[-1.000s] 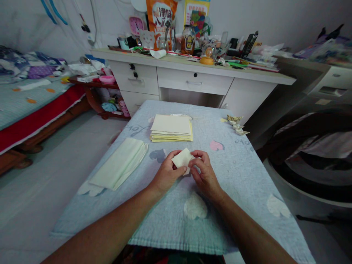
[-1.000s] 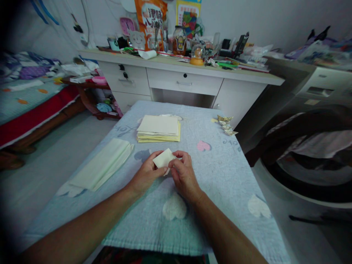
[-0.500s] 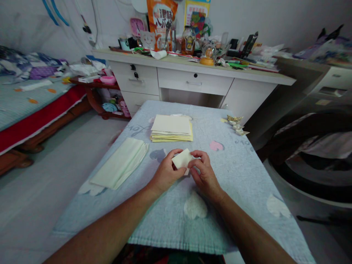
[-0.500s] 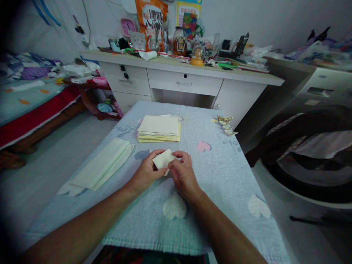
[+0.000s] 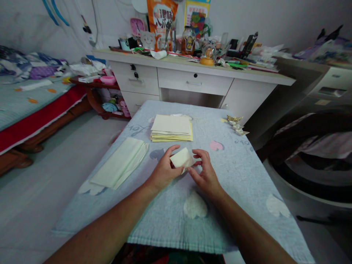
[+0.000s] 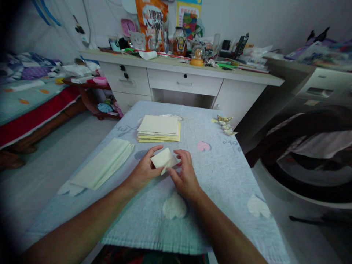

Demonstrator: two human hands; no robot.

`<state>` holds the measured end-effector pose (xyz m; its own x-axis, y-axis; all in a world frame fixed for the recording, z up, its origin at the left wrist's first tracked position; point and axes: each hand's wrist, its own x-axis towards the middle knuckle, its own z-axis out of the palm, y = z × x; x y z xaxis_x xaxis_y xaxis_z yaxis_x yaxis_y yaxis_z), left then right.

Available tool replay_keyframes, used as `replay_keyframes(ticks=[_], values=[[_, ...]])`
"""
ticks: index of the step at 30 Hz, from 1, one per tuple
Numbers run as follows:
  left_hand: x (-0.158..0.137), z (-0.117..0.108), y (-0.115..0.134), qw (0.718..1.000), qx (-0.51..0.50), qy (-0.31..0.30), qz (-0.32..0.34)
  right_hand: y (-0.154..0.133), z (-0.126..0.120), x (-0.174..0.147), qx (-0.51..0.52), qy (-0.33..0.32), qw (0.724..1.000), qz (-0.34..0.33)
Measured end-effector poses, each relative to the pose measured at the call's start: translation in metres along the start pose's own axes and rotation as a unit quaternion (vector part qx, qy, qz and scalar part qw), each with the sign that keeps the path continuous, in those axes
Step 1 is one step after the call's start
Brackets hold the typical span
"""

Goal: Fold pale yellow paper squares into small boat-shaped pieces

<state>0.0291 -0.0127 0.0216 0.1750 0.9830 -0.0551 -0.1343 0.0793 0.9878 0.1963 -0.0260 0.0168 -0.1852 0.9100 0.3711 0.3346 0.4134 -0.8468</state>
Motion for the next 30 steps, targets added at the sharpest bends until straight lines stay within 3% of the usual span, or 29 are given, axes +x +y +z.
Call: replay_keyframes(ticks=[4, 8, 17, 30], values=[[-0.001, 0.001, 0.002, 0.998, -0.060, 0.003, -0.001, 0.003, 0.003, 0.001, 0.178, -0.060, 0.977, 0.106], [-0.002, 0.003, 0.001, 0.996, -0.090, 0.003, 0.002, 0.003, 0.007, 0.003, 0.295, -0.099, 0.939, 0.146], [0.000, 0.000, -0.006, 0.998, 0.037, 0.032, 0.035, 0.001, 0.007, 0.003, 0.309, -0.105, 0.930, 0.168], [0.002, -0.009, -0.006, 0.997, 0.045, -0.057, -0.008, 0.008, 0.008, -0.001, 0.296, -0.125, 0.933, 0.164]])
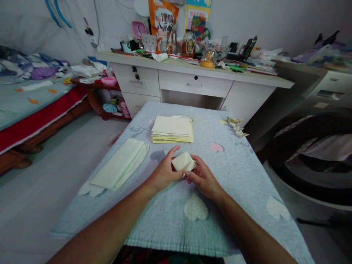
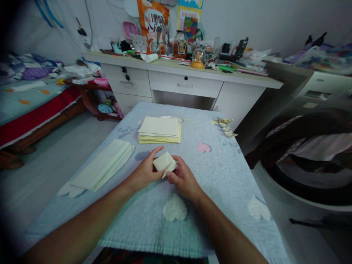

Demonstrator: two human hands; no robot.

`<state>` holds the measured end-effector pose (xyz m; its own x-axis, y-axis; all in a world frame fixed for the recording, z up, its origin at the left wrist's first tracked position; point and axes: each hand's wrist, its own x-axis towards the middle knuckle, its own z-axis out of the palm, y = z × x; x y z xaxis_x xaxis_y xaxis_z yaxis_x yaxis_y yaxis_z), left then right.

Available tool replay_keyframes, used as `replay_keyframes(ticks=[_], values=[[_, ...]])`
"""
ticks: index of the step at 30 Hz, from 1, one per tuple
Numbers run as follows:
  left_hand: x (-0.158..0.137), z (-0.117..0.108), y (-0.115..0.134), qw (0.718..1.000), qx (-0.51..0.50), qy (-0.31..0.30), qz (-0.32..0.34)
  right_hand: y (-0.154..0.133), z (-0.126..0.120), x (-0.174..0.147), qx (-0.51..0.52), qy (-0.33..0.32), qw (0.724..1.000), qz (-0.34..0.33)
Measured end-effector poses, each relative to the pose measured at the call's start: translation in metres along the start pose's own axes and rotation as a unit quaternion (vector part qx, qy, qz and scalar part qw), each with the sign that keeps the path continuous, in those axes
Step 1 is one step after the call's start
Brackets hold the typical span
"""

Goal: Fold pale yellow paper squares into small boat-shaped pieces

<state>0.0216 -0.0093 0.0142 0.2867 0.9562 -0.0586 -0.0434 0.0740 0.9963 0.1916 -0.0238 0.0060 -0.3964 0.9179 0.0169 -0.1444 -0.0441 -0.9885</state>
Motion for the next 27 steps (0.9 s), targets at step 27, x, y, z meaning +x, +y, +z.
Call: replay_keyframes(ticks=[27], values=[[-0.009, 0.000, 0.010, 0.931, 0.221, 0.065, 0.284, -0.014, -0.009, 0.000, 0.041, 0.098, 0.994, -0.021]])
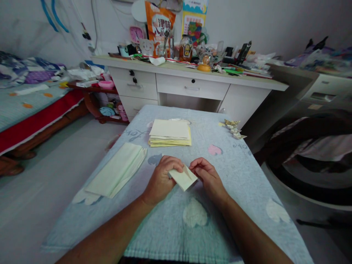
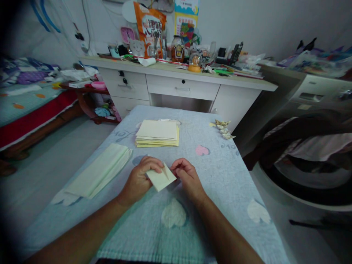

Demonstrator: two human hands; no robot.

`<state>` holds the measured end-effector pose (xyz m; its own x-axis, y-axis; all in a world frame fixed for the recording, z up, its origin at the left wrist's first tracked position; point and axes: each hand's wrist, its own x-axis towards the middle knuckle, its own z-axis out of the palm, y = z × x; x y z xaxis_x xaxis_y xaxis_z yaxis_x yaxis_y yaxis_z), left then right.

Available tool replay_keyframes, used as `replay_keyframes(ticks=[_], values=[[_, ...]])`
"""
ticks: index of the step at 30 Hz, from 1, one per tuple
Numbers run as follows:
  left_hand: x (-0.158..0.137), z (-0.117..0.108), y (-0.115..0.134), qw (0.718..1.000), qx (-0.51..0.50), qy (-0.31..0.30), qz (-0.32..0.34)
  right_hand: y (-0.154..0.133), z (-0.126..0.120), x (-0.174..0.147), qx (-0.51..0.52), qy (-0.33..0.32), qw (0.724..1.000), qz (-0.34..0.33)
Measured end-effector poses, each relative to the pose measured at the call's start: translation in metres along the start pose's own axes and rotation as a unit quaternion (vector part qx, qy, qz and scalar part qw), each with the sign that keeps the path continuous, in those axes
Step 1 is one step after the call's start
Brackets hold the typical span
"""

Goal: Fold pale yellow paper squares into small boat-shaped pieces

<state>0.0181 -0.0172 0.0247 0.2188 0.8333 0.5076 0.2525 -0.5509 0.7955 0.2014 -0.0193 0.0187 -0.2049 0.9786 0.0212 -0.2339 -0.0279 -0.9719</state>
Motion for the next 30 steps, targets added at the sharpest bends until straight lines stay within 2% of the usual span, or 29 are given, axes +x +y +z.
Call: replay_keyframes(ticks=[4, 9, 16, 22, 25, 30], values=[[-0.0013, 0.0015, -0.0002, 0.998, 0.039, -0.018, 0.046, 0.0002, -0.0020, -0.0002, 0.027, 0.005, 0.999, 0.025], [-0.0008, 0.0024, 0.0021, 0.994, 0.067, -0.031, 0.080, 0.0015, -0.0008, -0.0014, -0.001, -0.013, 0.999, 0.035], [-0.0018, 0.0036, 0.0042, 0.990, 0.094, -0.043, 0.099, -0.0001, -0.0003, -0.0018, -0.010, -0.028, 0.999, 0.023], [-0.0028, 0.0017, 0.0033, 0.978, 0.151, -0.072, 0.124, -0.0070, 0.0040, -0.0061, -0.008, -0.067, 0.998, 0.002], [-0.0034, 0.0018, 0.0027, 0.965, 0.197, -0.075, 0.156, -0.0055, 0.0037, -0.0057, -0.041, -0.065, 0.997, -0.012], [-0.0048, 0.0048, 0.0027, 0.945, 0.247, -0.074, 0.200, -0.0026, 0.0020, -0.0024, -0.157, -0.028, 0.984, -0.077]])
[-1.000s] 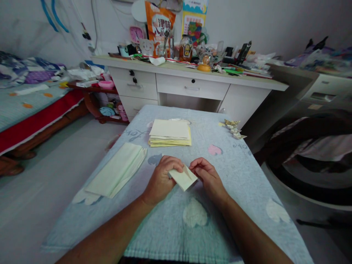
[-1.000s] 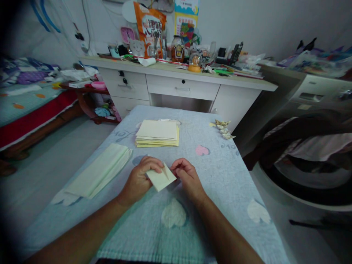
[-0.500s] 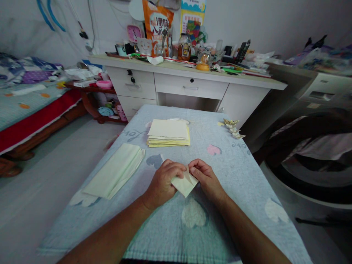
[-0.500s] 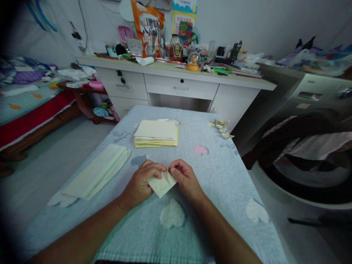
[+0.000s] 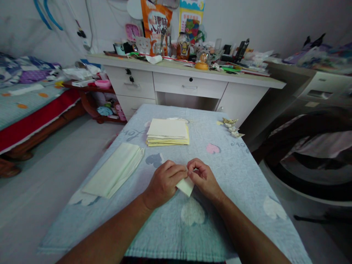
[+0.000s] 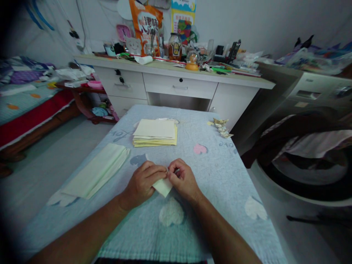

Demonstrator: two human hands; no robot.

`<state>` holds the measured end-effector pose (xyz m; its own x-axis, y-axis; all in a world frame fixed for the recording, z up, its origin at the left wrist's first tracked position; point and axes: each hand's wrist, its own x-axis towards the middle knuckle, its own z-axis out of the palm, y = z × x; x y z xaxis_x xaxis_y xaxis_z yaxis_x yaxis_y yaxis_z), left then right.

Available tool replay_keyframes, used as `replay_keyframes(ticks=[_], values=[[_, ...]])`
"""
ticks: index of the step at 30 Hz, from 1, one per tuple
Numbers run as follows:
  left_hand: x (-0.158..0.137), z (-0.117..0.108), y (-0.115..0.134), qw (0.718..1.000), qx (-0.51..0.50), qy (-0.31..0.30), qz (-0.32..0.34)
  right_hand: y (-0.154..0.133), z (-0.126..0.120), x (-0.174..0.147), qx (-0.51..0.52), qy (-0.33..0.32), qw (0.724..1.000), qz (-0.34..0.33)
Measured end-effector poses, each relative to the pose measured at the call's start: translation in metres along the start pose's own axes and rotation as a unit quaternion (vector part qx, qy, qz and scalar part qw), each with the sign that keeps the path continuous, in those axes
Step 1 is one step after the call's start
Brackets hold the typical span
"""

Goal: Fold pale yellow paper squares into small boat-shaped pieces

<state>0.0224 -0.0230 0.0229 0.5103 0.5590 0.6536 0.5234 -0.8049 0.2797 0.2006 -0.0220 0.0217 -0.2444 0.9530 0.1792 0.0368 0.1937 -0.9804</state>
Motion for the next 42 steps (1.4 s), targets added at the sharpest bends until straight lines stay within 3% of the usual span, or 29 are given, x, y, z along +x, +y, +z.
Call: replay_keyframes(ticks=[11, 21, 29, 34, 38, 42], values=[[-0.0011, 0.0061, 0.0009, 0.998, 0.063, -0.017, -0.020, -0.0037, 0.0008, 0.0013, -0.100, 0.045, 0.992, -0.066], [0.0008, 0.0053, 0.0024, 0.991, 0.128, -0.026, 0.006, -0.0054, -0.0011, 0.0002, -0.121, 0.050, 0.988, -0.077], [-0.0016, 0.0069, -0.0018, 0.993, 0.111, -0.022, -0.014, -0.0051, -0.0041, -0.0002, -0.113, 0.037, 0.990, -0.072], [-0.0020, 0.0045, -0.0028, 0.998, 0.068, 0.008, -0.009, -0.0028, -0.0045, -0.0001, 0.040, 0.041, 0.998, 0.013], [-0.0010, 0.0023, -0.0018, 0.999, 0.032, 0.020, 0.008, 0.0009, -0.0013, 0.0012, 0.176, 0.016, 0.974, 0.143], [-0.0008, 0.0014, 0.0015, 0.999, -0.035, 0.024, -0.016, 0.0032, -0.0005, 0.0007, 0.211, -0.042, 0.958, 0.189]])
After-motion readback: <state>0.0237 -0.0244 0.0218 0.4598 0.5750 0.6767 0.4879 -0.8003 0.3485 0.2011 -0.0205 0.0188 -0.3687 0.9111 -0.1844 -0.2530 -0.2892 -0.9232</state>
